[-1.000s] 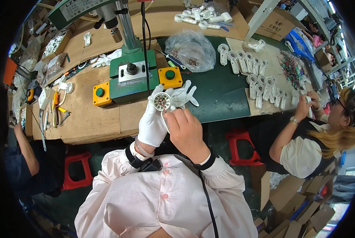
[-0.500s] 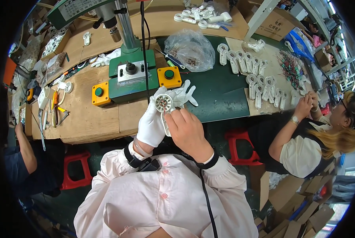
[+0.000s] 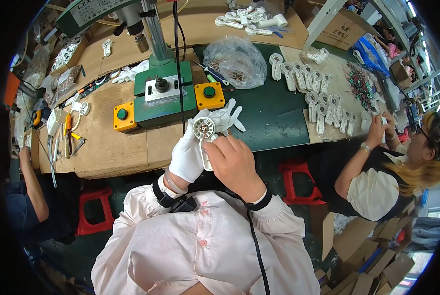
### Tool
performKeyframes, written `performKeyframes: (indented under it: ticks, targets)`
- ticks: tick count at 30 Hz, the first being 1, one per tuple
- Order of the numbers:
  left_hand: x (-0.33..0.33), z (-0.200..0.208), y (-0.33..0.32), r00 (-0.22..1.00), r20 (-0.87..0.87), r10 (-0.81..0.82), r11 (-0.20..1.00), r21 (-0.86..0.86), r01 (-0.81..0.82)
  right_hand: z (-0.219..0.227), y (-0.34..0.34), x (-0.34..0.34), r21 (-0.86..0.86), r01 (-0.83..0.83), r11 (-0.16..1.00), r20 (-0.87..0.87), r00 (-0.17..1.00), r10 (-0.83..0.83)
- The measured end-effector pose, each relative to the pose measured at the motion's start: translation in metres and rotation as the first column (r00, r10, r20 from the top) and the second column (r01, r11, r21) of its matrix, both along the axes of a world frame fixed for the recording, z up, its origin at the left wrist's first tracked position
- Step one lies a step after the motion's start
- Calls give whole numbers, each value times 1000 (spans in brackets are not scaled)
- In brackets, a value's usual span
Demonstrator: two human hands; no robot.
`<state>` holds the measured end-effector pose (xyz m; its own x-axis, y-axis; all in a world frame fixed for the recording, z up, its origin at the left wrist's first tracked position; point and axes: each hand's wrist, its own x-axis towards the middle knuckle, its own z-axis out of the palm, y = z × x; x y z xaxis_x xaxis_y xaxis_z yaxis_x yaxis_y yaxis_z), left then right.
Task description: The person assembles a handheld fan by placing the housing into a press, activating it with two buttons, and then threading wires through the handle. They then fit the motor into the housing by hand and set the assembly aside.
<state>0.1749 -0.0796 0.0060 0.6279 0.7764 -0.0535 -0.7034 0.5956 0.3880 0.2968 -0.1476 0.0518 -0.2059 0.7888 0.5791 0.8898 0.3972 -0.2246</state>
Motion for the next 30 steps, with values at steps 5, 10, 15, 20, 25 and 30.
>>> performKeyframes:
  ticks: [5,10,15,20,25,30]
  targets:
    - [-2,-4,1,999,51,-6,998,60,3,-8,-10,7,29,105,994,-318,944,-90]
    - [1,1,-5,995,98,36,985,162,-51,-11,-21,-5,-359,-61,931,-753,608,-251]
    - [8,9,-9,991,-56,122,986,120,-115,-18,-21,-3,-345,34,938,-596,764,-247]
    - [-6,20,-7,631,-484,606,684,722,-103,-10,-29,1,-314,72,947,-514,825,-234]
    - [-10,41,-12,332,-362,871,340,932,125,-11,-36,1,-321,20,947,-612,759,-223]
    - [-14,55,-16,208,-292,934,222,926,305,-8,-41,1,-400,-85,913,-698,673,-243]
